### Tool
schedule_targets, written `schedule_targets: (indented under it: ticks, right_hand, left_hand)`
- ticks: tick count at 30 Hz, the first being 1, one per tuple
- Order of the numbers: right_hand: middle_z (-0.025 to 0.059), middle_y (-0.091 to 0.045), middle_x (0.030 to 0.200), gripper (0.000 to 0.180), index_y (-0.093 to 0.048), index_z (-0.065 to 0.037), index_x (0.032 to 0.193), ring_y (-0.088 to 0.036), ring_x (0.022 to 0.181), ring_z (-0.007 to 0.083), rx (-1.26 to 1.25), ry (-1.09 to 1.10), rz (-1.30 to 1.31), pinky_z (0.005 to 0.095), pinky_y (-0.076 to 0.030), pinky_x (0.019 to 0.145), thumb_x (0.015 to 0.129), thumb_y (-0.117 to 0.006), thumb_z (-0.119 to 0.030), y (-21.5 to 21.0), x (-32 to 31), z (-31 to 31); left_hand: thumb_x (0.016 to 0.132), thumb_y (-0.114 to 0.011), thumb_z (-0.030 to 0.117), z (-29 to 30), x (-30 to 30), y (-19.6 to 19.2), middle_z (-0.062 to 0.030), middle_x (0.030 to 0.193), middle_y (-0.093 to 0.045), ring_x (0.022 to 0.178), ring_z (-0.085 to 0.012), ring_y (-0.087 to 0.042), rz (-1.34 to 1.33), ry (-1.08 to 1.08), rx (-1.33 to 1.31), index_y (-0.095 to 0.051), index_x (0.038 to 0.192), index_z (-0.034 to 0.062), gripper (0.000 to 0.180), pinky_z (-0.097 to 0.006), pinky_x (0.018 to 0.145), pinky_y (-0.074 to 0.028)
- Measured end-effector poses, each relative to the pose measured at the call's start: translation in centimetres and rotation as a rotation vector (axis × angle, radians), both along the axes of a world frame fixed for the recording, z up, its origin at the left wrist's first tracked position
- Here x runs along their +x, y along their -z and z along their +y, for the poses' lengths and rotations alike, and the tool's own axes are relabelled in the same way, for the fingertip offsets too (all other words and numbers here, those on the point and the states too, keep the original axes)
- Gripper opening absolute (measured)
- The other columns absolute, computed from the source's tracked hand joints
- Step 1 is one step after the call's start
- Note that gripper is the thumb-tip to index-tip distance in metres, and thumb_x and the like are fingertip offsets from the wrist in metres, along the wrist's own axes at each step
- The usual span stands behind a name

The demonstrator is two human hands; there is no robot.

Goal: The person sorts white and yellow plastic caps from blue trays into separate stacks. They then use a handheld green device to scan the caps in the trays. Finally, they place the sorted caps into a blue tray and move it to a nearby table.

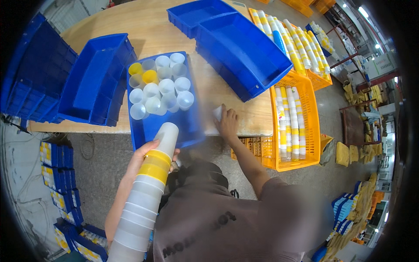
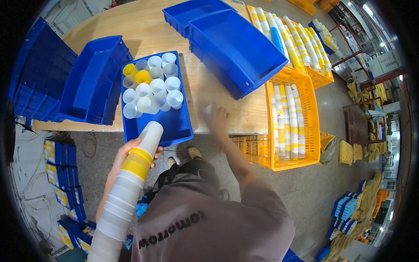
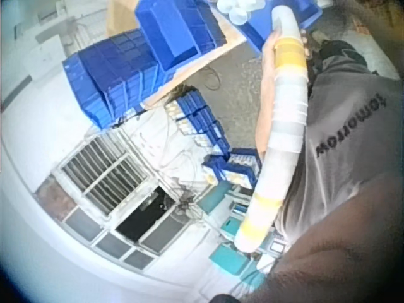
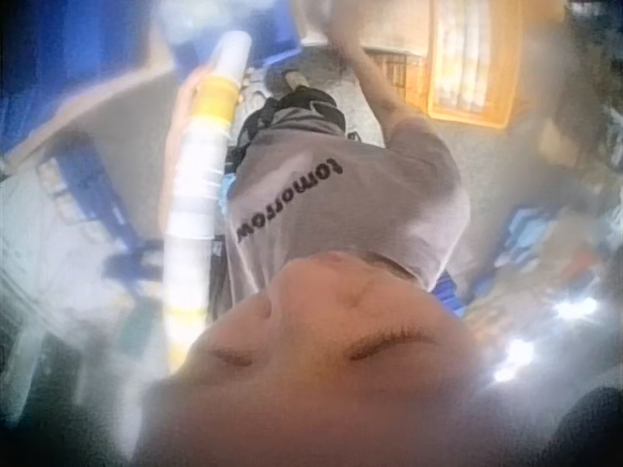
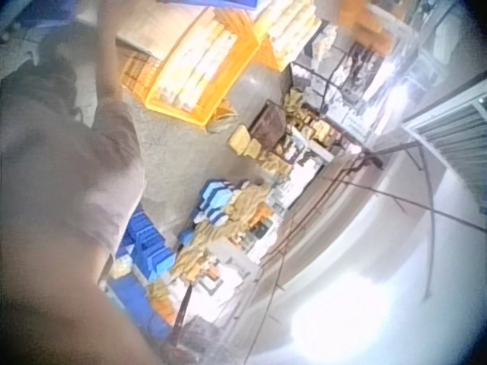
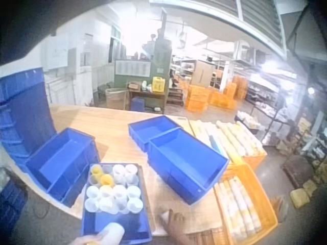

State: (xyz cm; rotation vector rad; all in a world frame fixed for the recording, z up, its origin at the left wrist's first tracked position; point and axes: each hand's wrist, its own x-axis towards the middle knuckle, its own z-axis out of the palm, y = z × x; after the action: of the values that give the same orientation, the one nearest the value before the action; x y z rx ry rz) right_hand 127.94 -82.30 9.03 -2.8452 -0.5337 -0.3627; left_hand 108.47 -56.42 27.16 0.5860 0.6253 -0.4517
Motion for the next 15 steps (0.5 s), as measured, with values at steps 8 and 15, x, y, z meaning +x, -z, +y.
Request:
schedule_targets:
  ticks: [8, 15]
  right_hand:
    - [0.0179, -0.06, 0.116, 0.064, -0.052, -0.002, 0.129, -0.059, 0.112, 0.0268, 1.812, 0.24, 1.006, 0.042, -0.047, 0.095, 0.1, -0.046, -0.058, -9.3, -2.3, 10.3]
    - [0.0112, -0.064, 0.107, 0.058, -0.055, -0.004, 0.122, -0.063, 0.102, 0.0237, 1.933, -0.003, 1.726, 0.0412, -0.052, 0.09, 0.097, -0.052, -0.057, -10.6, -10.6, 15.2]
  left_hand:
    - [0.094, -0.06, 0.036, 0.2, 1.2, -1.3, -0.0234, 0.104, -0.066, 0.08, -0.0284, -0.07, -0.07, 0.074, 0.089, -0.046, 0.133, -0.0084, 0.06, -0.039, 0.063, -0.061]
    - [0.096, -0.059, 0.039, 1.5, 0.2, -2.1, -0.0219, 0.097, -0.068, 0.077, -0.028, -0.07, -0.003, 0.05, 0.144, -0.05, 0.129, -0.0049, 0.056, -0.037, 0.063, -0.061]
